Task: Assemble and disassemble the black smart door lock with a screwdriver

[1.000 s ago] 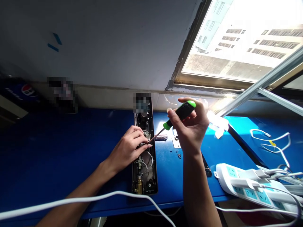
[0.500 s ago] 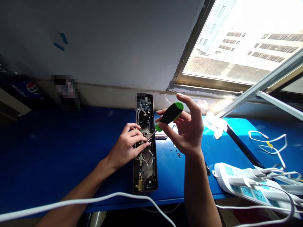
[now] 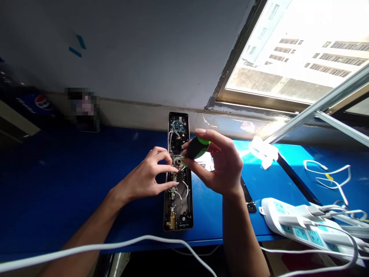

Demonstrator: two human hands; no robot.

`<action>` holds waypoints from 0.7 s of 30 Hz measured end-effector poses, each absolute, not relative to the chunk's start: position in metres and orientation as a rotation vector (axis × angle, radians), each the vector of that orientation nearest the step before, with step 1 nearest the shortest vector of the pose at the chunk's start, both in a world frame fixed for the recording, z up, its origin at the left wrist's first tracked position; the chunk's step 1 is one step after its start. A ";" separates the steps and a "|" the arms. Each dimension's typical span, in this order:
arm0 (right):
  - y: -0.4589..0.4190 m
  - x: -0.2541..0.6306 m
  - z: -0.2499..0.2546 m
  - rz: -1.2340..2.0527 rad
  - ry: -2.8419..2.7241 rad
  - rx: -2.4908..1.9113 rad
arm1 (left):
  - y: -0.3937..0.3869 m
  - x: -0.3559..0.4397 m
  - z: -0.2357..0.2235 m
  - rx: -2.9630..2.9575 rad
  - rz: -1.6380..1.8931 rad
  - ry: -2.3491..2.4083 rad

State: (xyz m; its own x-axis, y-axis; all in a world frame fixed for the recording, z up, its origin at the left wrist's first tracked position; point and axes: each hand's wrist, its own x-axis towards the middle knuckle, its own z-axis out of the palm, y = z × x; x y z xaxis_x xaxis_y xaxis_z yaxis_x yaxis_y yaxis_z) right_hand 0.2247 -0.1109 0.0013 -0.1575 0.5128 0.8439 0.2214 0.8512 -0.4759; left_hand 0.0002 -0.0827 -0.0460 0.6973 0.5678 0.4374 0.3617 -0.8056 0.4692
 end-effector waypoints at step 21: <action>-0.114 0.201 0.013 0.107 -1.868 -0.570 | -0.081 -0.012 -0.038 2.587 0.810 0.767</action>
